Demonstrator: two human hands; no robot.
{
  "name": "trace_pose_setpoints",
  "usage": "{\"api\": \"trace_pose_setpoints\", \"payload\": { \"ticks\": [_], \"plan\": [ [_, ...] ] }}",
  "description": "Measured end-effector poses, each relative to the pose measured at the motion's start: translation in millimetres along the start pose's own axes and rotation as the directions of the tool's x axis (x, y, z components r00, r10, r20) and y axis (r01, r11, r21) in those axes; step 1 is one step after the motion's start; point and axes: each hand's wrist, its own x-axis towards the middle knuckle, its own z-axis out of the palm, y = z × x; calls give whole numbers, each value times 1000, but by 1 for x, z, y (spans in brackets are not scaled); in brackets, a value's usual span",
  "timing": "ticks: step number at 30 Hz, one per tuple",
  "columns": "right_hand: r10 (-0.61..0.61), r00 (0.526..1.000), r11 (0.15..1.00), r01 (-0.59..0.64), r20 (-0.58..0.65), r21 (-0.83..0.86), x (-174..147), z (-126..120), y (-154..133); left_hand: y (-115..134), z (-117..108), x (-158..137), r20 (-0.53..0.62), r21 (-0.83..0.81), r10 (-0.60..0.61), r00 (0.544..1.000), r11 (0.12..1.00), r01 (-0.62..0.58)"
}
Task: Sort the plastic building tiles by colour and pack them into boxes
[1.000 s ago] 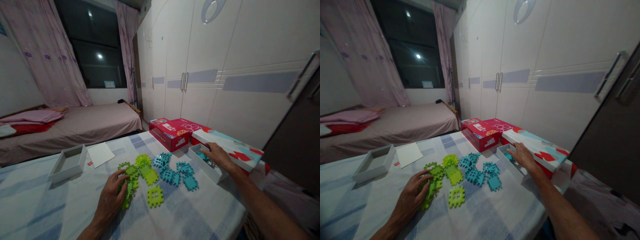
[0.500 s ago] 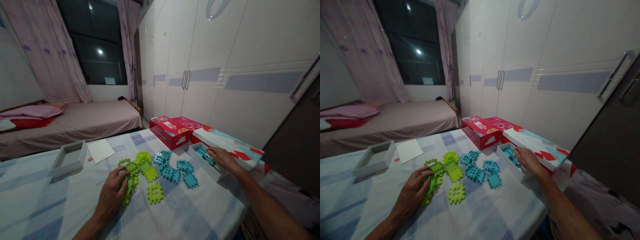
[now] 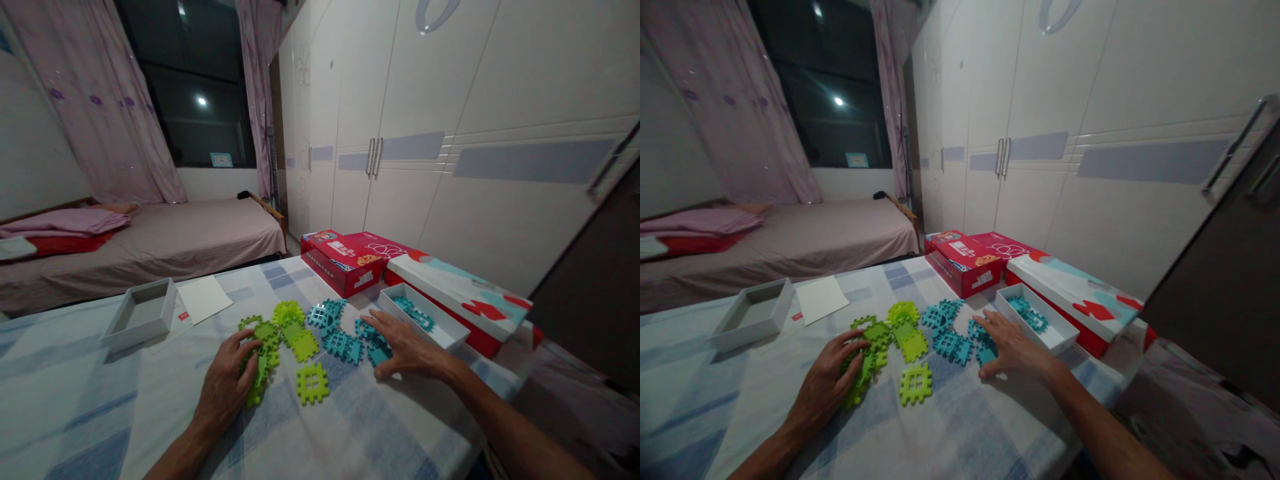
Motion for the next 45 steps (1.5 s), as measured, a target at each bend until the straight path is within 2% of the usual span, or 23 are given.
{"api": "trace_pose_setpoints", "payload": {
  "ticks": [3,7,9,15,18,22,24,27,29,32,34,37,41,45],
  "plan": [
    [-9,1000,1000,8,24,23,6,1,2,0,0,0,8,8,0,1000,1000,0],
    [-130,988,988,137,-86,74,5,3,1,2,-1,1,4,0,3,1000,1000,-3],
    [-138,980,983,154,-143,102,2,7,1,2,-1,1,5,-1,3,1000,1000,-3],
    [-73,946,975,135,-315,179,1,17,2,-3,2,-2,4,-3,-1,1000,1000,1],
    [37,908,960,83,-417,267,-2,18,3,-5,3,-3,2,-2,5,1000,1000,-5],
    [165,882,896,52,-441,441,-14,2,12,-4,3,-2,-1,1,0,1000,1000,0],
    [215,841,894,35,-496,448,-21,-16,21,-3,3,-1,-1,3,-4,1000,1000,4],
    [297,727,930,-73,-619,361,-29,-44,43,-3,2,-1,9,5,-10,1000,1000,10],
    [311,699,944,-150,-644,294,-31,-56,59,-4,2,-1,14,5,-12,1000,1000,12],
    [278,735,960,-194,-619,201,-31,-58,80,-4,2,-2,20,6,-4,1000,1000,4],
    [265,739,964,-213,-619,158,-30,-53,88,-4,3,-2,17,7,-1,1000,1000,1],
    [263,736,964,-234,-624,130,-29,-47,92,-5,3,-2,10,13,-2,1000,1000,2],
    [277,739,960,-244,-615,139,-30,-51,88,-5,3,-1,0,13,14,1000,1000,-14],
    [234,860,971,-188,-454,145,-35,-55,89,-5,4,-2,-2,8,12,1000,1000,-12]
  ]
}}
